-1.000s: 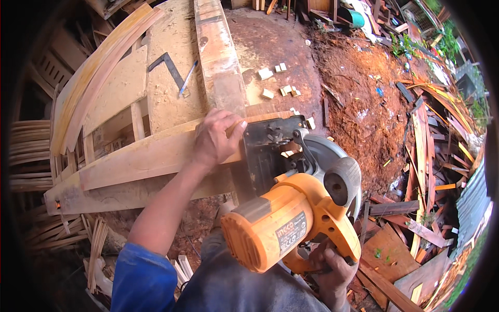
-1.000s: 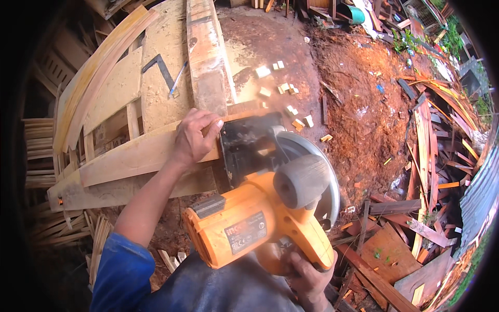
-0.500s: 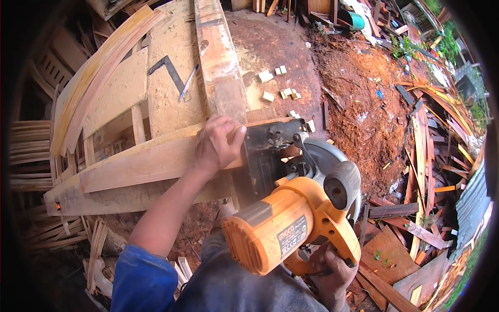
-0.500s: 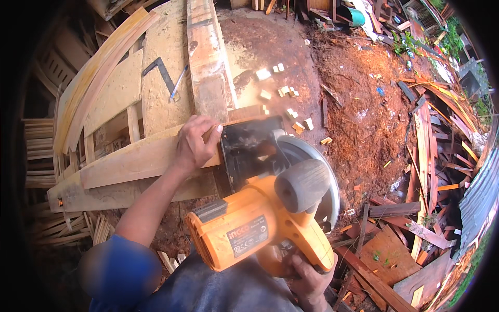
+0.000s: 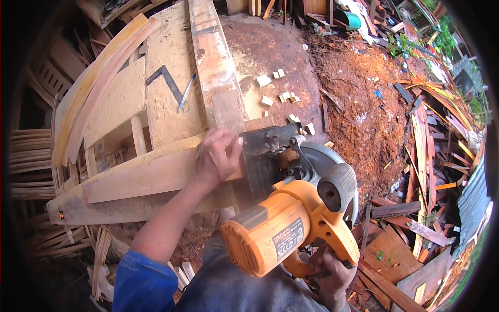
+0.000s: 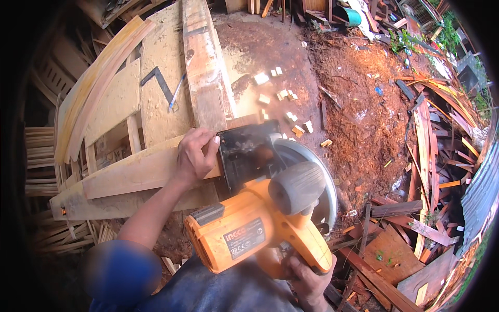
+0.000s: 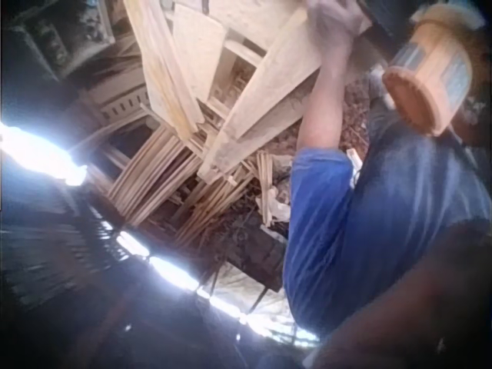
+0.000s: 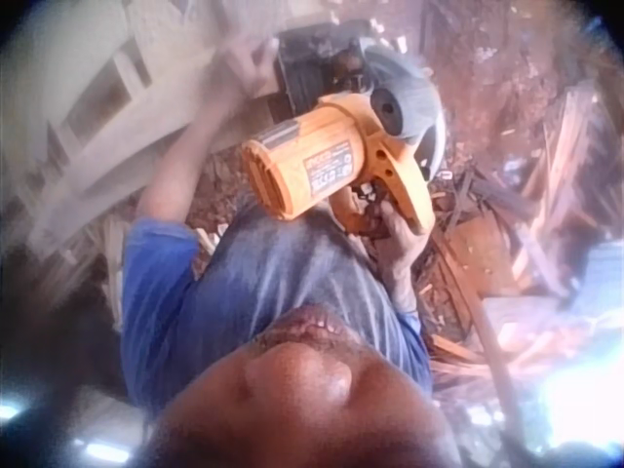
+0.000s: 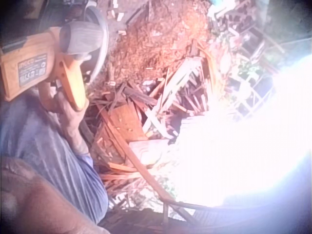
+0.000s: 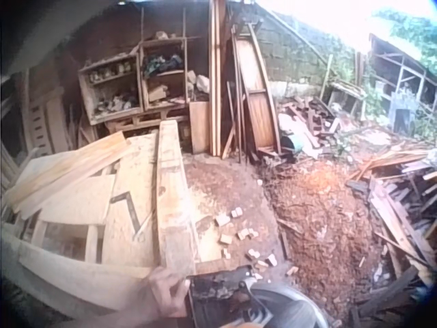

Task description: The person marks lines on a wooden plank using a square and a pen, then cuts several sections from the end of the plank using a circular saw, placing the cut pieces on the ground and moving the plank for subsequent cuts.

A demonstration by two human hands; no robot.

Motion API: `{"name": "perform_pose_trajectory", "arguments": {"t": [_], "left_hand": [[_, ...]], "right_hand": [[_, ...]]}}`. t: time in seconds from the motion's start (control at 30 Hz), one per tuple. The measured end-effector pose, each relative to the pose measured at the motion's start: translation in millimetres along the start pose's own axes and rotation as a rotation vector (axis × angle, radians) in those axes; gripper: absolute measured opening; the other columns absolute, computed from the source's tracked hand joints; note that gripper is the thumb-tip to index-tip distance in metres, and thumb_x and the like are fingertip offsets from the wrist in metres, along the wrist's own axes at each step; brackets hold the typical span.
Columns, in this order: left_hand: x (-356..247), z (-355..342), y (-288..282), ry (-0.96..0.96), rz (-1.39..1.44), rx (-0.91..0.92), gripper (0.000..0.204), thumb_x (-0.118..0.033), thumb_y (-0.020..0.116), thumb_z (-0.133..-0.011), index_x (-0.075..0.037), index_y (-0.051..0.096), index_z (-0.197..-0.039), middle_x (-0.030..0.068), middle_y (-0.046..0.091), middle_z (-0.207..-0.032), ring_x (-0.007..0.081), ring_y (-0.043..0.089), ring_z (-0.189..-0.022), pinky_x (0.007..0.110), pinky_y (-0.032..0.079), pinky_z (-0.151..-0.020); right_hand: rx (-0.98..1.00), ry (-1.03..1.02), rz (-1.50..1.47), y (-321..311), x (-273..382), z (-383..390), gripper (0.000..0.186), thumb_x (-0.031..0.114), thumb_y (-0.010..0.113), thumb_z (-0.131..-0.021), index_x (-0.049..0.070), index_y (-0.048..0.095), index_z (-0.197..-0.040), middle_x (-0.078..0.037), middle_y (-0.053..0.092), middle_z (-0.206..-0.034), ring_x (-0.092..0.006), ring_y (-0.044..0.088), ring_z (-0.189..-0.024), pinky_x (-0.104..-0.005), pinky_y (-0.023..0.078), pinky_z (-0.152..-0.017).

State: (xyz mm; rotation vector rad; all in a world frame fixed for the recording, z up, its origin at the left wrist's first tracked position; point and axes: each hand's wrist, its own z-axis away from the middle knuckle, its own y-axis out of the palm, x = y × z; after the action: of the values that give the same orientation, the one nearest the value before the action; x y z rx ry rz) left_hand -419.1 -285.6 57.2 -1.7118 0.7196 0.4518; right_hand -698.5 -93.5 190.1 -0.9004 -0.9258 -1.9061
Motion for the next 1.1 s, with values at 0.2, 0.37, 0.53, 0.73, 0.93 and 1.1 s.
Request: {"name": "perform_pose_trajectory", "arguments": {"t": [0.2,0.37,0.53,0.73,0.93,1.1], "left_hand": [[-1,-2,-3,0.022,0.022,0.006,0.017,-0.013,0.067,-0.092,0.004,0.072,-0.091,0.0170,0.069,-0.089,0.0365,0.063,-0.086,0.045,0.052,-0.079],[-4,-4,-4,0.038,0.045,0.008,0.015,-0.010,0.067,-0.092,0.004,0.070,-0.087,0.0175,0.066,-0.086,0.0370,0.062,-0.082,0.045,0.050,-0.075],[-3,-5,-4,0.061,0.050,0.005,0.014,-0.008,0.066,-0.091,0.004,0.067,-0.083,0.0184,0.065,-0.084,0.0379,0.060,-0.079,0.047,0.049,-0.073],[-2,-5,-4,0.053,0.055,0.005,0.014,-0.009,0.066,-0.090,0.003,0.067,-0.083,0.0183,0.065,-0.084,0.0377,0.060,-0.080,0.047,0.049,-0.073],[-2,-7,-5,0.060,0.052,-0.001,0.015,-0.009,0.066,-0.090,0.002,0.066,-0.081,0.0178,0.064,-0.083,0.0377,0.060,-0.080,0.047,0.049,-0.073],[-1,-7,-4,0.044,0.064,0.008,0.014,-0.008,0.066,-0.089,0.002,0.064,-0.079,0.0178,0.063,-0.082,0.0378,0.060,-0.079,0.047,0.049,-0.073]], "right_hand": [[0.014,0.001,-0.024,2,-1,-5,0.034,0.004,0.078,-0.082,-0.013,0.064,-0.109,-0.009,0.066,-0.076,-0.0156,0.058,-0.056,-0.0283,0.046,-0.050],[0.005,0.011,-0.073,12,3,-9,0.034,0.005,0.079,-0.083,-0.012,0.065,-0.109,-0.009,0.066,-0.076,-0.0150,0.059,-0.058,-0.0276,0.047,-0.051],[-0.008,-0.008,-0.049,16,2,-15,0.033,0.005,0.079,-0.082,-0.012,0.065,-0.108,-0.009,0.066,-0.076,-0.0143,0.060,-0.058,-0.0272,0.047,-0.051],[0.023,-0.015,-0.001,25,9,-23,0.031,0.003,0.074,-0.083,-0.013,0.065,-0.107,-0.009,0.066,-0.074,-0.0146,0.060,-0.056,-0.0274,0.047,-0.049],[0.002,0.011,-0.071,35,12,-31,0.032,0.001,0.070,-0.081,-0.013,0.064,-0.109,-0.011,0.066,-0.073,-0.0156,0.060,-0.054,-0.0268,0.046,-0.048],[0.025,0.008,-0.026,36,11,-37,0.033,0.005,0.070,-0.083,-0.013,0.064,-0.110,-0.011,0.066,-0.071,-0.0146,0.059,-0.052,-0.0263,0.044,-0.047]]}}
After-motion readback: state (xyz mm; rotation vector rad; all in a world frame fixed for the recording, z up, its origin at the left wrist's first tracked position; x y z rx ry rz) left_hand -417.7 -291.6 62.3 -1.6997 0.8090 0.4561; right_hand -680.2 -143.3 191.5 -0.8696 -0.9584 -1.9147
